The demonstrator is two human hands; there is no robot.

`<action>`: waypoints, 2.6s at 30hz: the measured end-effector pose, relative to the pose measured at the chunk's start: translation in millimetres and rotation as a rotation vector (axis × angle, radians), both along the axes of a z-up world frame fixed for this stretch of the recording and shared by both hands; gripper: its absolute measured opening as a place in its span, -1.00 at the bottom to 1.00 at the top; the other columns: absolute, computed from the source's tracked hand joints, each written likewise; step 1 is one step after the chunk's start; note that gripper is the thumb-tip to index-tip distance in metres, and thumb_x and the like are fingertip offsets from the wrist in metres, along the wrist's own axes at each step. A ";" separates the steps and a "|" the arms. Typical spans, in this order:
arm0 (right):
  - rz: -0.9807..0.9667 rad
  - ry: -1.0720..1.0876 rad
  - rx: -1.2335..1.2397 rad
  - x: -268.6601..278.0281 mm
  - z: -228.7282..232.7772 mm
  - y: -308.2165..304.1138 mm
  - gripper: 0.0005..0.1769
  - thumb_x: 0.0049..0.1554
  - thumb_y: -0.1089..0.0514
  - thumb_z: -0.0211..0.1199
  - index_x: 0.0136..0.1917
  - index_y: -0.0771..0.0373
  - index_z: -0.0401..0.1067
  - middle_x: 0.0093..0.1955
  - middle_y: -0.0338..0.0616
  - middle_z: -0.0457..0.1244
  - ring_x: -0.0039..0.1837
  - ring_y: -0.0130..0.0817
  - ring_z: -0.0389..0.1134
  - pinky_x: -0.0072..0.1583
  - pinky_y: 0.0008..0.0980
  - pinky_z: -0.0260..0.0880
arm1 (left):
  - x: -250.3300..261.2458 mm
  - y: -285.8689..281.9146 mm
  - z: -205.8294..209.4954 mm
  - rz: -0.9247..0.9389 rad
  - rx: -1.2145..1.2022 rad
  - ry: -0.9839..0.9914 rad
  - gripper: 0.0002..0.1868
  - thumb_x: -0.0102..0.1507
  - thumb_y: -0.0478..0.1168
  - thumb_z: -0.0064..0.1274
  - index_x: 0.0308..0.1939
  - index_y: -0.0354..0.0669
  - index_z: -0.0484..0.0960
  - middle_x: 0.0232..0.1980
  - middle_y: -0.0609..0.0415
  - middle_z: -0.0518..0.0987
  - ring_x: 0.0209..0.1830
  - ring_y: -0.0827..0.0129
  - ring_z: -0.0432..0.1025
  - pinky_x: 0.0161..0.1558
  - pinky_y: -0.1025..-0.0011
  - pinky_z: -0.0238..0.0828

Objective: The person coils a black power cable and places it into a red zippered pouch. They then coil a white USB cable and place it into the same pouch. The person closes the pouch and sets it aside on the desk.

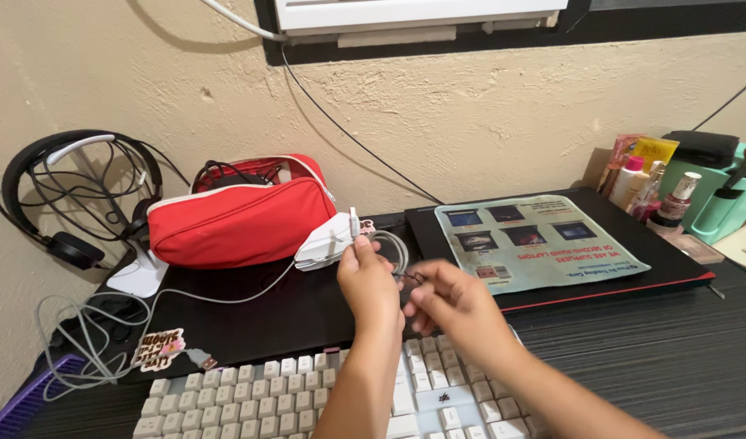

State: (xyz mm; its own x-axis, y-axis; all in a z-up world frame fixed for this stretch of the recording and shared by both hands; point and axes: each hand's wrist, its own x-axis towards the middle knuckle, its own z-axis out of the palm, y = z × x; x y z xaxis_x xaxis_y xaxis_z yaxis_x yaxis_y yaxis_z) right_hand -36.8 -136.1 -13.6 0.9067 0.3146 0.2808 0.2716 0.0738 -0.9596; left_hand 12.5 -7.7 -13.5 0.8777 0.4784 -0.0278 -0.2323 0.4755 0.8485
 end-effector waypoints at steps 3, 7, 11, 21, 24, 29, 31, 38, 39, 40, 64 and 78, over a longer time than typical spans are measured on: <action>-0.263 -0.340 -0.279 -14.4 4.8 5.9 -0.55 0.09 0.28 0.30 0.25 0.25 0.36 -0.19 -0.15 0.42 -0.22 -0.40 0.43 -0.16 -0.45 0.45 | -0.1 2.6 -0.8 0.019 0.007 0.027 -0.63 0.43 0.01 -0.22 -0.20 -0.20 0.51 -0.53 0.19 0.31 -0.58 0.51 0.23 -0.57 0.47 0.21; -0.384 -0.582 -0.380 -19.1 14.6 4.6 -0.60 0.07 0.29 0.37 0.18 0.31 0.39 -0.19 -0.10 0.43 -0.18 -0.39 0.48 -0.12 -0.41 0.48 | 1.2 2.7 -2.3 0.017 -0.026 0.040 -0.64 0.43 0.02 -0.21 -0.19 -0.20 0.51 -0.53 0.20 0.29 -0.56 0.51 0.23 -0.58 0.43 0.22; -0.414 -0.730 -0.333 -17.3 20.4 2.2 -0.74 0.07 0.32 0.37 0.05 0.35 0.45 -0.11 -0.06 0.42 -0.12 -0.33 0.51 -0.07 -0.39 0.49 | 2.0 -1.2 -6.2 -0.022 0.009 0.041 -0.62 0.43 0.03 -0.21 -0.19 -0.19 0.53 -0.53 0.20 0.31 -0.58 0.54 0.24 -0.59 0.46 0.25; -0.451 -0.846 -0.467 -12.3 22.0 -4.3 -0.85 0.06 0.30 0.38 -0.06 0.28 0.50 -0.26 -0.07 0.31 -0.24 -0.20 0.35 -0.17 -0.32 0.34 | -1.8 -6.2 -4.7 -0.049 0.060 0.049 -0.60 0.43 0.03 -0.20 -0.20 -0.22 0.55 -0.55 0.21 0.32 -0.64 0.52 0.21 -0.63 0.46 0.16; -0.359 -0.601 -0.385 -3.2 13.6 -6.8 -0.93 0.12 0.28 0.32 -0.09 0.27 0.49 -0.29 -0.16 0.29 -0.27 -0.31 0.27 -0.21 -0.38 0.29 | -4.3 -8.0 -2.2 -0.041 0.073 0.028 -0.61 0.43 0.01 -0.20 -0.22 -0.23 0.53 -0.56 0.17 0.33 -0.65 0.50 0.20 -0.64 0.44 0.14; 0.080 0.271 0.165 17.3 1.7 -16.4 -0.83 0.24 0.17 0.16 -0.18 0.25 0.40 -0.35 -0.28 0.19 -0.34 -0.45 0.14 -0.28 -0.47 0.10 | -15.2 -14.1 6.1 0.137 0.365 -0.160 -0.63 0.43 -0.06 -0.17 -0.29 -0.28 0.51 -0.58 0.09 0.44 -0.65 0.45 0.33 -0.56 0.40 0.28; 0.257 0.566 0.303 20.6 2.5 -24.4 -0.81 0.24 0.11 0.11 -0.18 0.22 0.36 -0.35 -0.29 0.17 -0.32 -0.45 0.14 -0.26 -0.45 0.11 | -22.2 -17.0 7.9 0.144 0.472 -0.133 -0.66 0.41 -0.06 -0.16 -0.29 -0.26 0.49 -0.65 0.02 0.44 -0.68 0.40 0.34 -0.57 0.34 0.27; -0.062 -0.164 -0.006 -0.7 20.6 -11.9 -0.61 0.02 0.33 0.22 0.14 0.16 0.33 -0.18 -0.26 0.30 -0.13 -0.44 0.33 -0.11 -0.43 0.35 | -19.8 -10.1 9.4 0.291 0.469 -0.129 -0.62 0.42 -0.06 -0.16 -0.29 -0.30 0.54 -0.60 0.03 0.48 -0.65 0.38 0.38 -0.51 0.32 0.31; -0.165 -0.342 -0.195 -6.2 24.3 -10.3 -0.62 -0.01 0.31 0.28 0.11 0.21 0.36 -0.18 -0.21 0.30 -0.15 -0.38 0.35 -0.11 -0.39 0.37 | -17.8 -7.8 8.9 0.305 0.472 -0.122 -0.62 0.42 -0.06 -0.17 -0.29 -0.31 0.54 -0.58 0.04 0.50 -0.66 0.38 0.39 -0.51 0.33 0.32; -0.271 -0.519 -0.385 -11.5 27.2 -9.4 -0.61 -0.04 0.29 0.35 0.08 0.26 0.39 -0.17 -0.16 0.31 -0.17 -0.32 0.37 -0.12 -0.36 0.38 | -15.6 -6.2 8.8 0.318 0.475 -0.115 -0.62 0.42 -0.06 -0.17 -0.29 -0.31 0.55 -0.56 0.05 0.52 -0.66 0.39 0.41 -0.51 0.34 0.33; -0.262 -0.326 -0.358 -1.1 5.6 -11.1 -0.79 0.09 0.18 0.30 0.00 0.28 0.48 -0.28 -0.33 0.36 -0.23 -0.55 0.35 -0.17 -0.53 0.34 | -13.8 -6.2 2.0 0.212 0.349 -0.194 -0.68 0.39 -0.09 -0.19 -0.19 -0.26 0.56 -0.45 0.21 0.54 -0.63 0.44 0.38 -0.52 0.39 0.34; -0.098 0.069 -0.647 4.1 41.8 -68.7 -0.53 0.14 -0.06 0.29 0.31 0.00 0.40 -0.12 -0.16 0.40 -0.07 -0.38 0.42 0.00 -0.35 0.50 | -68.1 46.7 14.7 -0.297 0.861 0.190 -0.64 0.34 -0.01 0.02 -0.19 -0.30 0.64 -0.48 0.05 0.63 -0.57 0.38 0.59 -0.49 0.33 0.50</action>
State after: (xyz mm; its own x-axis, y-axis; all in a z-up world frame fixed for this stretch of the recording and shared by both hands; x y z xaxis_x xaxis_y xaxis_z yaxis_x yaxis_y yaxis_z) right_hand -32.7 -204.8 28.3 0.9489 0.3156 0.0027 0.1839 -0.5459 -0.8174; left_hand -55.6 38.9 1.2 0.9845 0.1573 0.0772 -0.0234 -0.3183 0.9477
